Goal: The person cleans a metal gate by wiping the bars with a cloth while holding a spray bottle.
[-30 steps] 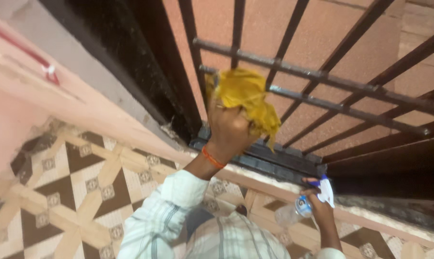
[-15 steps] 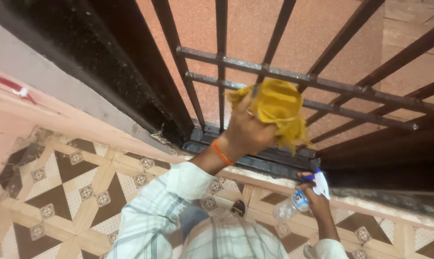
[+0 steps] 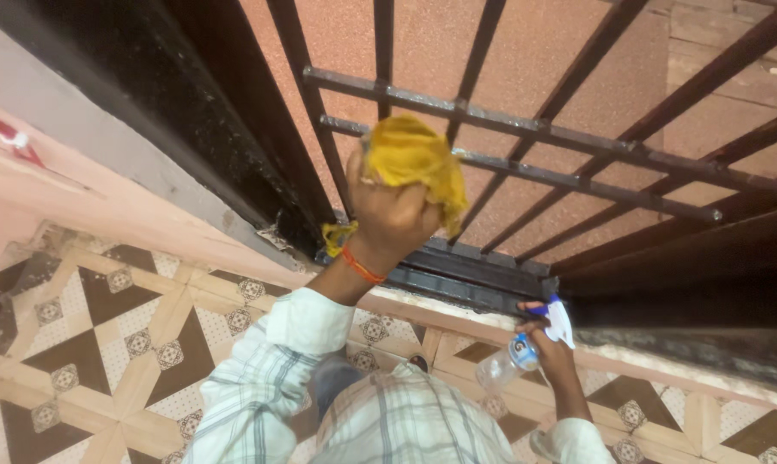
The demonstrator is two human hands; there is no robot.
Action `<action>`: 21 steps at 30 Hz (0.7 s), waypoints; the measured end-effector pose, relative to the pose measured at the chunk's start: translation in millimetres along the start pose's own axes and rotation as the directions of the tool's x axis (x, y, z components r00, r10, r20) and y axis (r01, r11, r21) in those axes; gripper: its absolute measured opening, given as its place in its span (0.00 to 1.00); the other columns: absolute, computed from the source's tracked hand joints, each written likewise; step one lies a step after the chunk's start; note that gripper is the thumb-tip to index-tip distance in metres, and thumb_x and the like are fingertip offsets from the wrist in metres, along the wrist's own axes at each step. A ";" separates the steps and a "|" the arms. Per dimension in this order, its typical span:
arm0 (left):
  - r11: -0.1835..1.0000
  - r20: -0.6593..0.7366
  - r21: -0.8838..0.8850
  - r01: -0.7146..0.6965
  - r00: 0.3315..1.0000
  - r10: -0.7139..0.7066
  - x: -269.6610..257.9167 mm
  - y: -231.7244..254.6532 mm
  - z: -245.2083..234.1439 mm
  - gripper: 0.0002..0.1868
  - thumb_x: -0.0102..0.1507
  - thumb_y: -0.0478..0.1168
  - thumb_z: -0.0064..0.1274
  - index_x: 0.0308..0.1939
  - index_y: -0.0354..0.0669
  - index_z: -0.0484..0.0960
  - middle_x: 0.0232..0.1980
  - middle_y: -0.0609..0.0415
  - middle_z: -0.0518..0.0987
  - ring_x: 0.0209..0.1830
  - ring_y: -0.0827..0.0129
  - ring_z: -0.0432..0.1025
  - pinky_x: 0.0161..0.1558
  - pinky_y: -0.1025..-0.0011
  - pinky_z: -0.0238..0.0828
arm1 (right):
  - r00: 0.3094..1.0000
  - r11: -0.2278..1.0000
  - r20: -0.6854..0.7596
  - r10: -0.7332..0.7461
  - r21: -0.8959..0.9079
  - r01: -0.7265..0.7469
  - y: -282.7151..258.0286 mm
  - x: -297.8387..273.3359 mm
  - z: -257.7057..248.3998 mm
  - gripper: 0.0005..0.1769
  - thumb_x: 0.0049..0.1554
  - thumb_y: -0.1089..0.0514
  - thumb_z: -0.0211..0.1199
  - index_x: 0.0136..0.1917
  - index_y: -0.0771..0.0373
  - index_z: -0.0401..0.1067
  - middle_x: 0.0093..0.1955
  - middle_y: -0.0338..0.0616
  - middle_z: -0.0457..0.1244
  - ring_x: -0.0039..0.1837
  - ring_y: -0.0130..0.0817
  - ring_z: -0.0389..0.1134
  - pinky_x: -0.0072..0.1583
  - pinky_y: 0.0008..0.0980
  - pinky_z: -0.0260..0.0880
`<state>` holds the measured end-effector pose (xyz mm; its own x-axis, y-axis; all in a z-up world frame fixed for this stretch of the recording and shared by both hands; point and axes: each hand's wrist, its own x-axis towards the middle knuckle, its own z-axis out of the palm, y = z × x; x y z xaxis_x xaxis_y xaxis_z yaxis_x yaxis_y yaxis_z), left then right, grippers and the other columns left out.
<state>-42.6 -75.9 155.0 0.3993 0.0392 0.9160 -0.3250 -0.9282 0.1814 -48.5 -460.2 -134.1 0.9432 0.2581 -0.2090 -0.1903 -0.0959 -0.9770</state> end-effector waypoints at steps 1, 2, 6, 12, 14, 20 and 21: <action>1.000 0.012 0.015 0.010 1.000 -0.010 0.7 1.7 3.2 0.08 0.64 0.40 0.56 0.34 0.39 0.84 0.46 0.48 0.83 0.53 0.56 0.75 0.67 0.47 0.59 | 1.000 1.000 -0.001 0.000 0.000 0.000 -1.7 -0.7 -0.2 0.26 0.51 0.68 0.52 0.64 0.68 0.67 0.61 0.49 0.67 0.53 0.36 0.70 0.55 0.36 0.70; 1.000 0.011 0.014 0.009 1.000 -0.010 1.4 2.5 5.2 0.08 0.64 0.40 0.56 0.34 0.39 0.84 0.46 0.48 0.83 0.53 0.56 0.75 0.67 0.47 0.59 | 1.000 1.000 0.000 0.004 -0.025 -0.004 -3.7 -1.5 -0.6 0.25 0.52 0.68 0.52 0.64 0.67 0.67 0.61 0.49 0.68 0.53 0.35 0.71 0.55 0.35 0.71; 0.993 0.029 -0.068 -0.092 0.995 0.094 -1.3 15.2 12.7 0.10 0.64 0.44 0.57 0.34 0.42 0.83 0.47 0.49 0.83 0.54 0.57 0.75 0.67 0.51 0.59 | 1.000 0.997 0.012 -0.017 -0.075 0.018 -9.9 -3.6 2.5 0.24 0.52 0.68 0.51 0.63 0.68 0.67 0.61 0.49 0.68 0.53 0.35 0.71 0.56 0.34 0.70; 0.970 0.132 -0.139 -0.198 0.967 0.217 13.5 55.9 43.6 0.15 0.69 0.47 0.60 0.31 0.45 0.81 0.38 0.56 0.81 0.40 0.69 0.74 0.60 0.56 0.65 | 1.000 0.997 0.008 -0.013 -0.082 0.014 -12.4 -5.1 3.0 0.22 0.54 0.67 0.54 0.62 0.68 0.68 0.60 0.50 0.68 0.54 0.34 0.70 0.56 0.34 0.69; 0.959 0.117 -0.168 -0.226 0.962 0.248 15.7 68.7 47.6 0.13 0.69 0.47 0.58 0.32 0.45 0.81 0.39 0.58 0.80 0.42 0.69 0.75 0.58 0.60 0.64 | 1.000 1.000 0.018 -0.012 -0.029 0.012 -6.5 -4.7 0.6 0.24 0.52 0.67 0.52 0.63 0.67 0.68 0.61 0.49 0.68 0.53 0.34 0.70 0.56 0.34 0.69; 0.964 0.142 -0.095 -0.248 0.955 0.260 14.4 60.6 50.8 0.16 0.67 0.50 0.59 0.32 0.43 0.80 0.39 0.52 0.80 0.46 0.62 0.74 0.52 0.60 0.65 | 0.997 0.989 0.049 -0.060 -0.135 0.066 -5.4 -1.3 -2.6 0.17 0.55 0.66 0.54 0.57 0.70 0.71 0.62 0.48 0.68 0.57 0.33 0.70 0.58 0.33 0.69; 0.958 0.110 -0.093 -0.273 0.953 0.282 9.7 54.5 48.1 0.16 0.67 0.50 0.58 0.31 0.44 0.79 0.41 0.52 0.81 0.50 0.60 0.75 0.57 0.57 0.65 | 0.999 0.995 0.038 -0.008 -0.100 0.012 -9.5 -2.0 -1.5 0.21 0.55 0.66 0.54 0.62 0.67 0.69 0.59 0.48 0.69 0.54 0.32 0.70 0.57 0.33 0.69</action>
<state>-15.2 -143.9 156.6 0.3829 -0.2652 0.8849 -0.4996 -0.8652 -0.0432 -48.2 -461.3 -124.3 0.9339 0.2949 -0.2023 -0.1507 -0.1886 -0.9704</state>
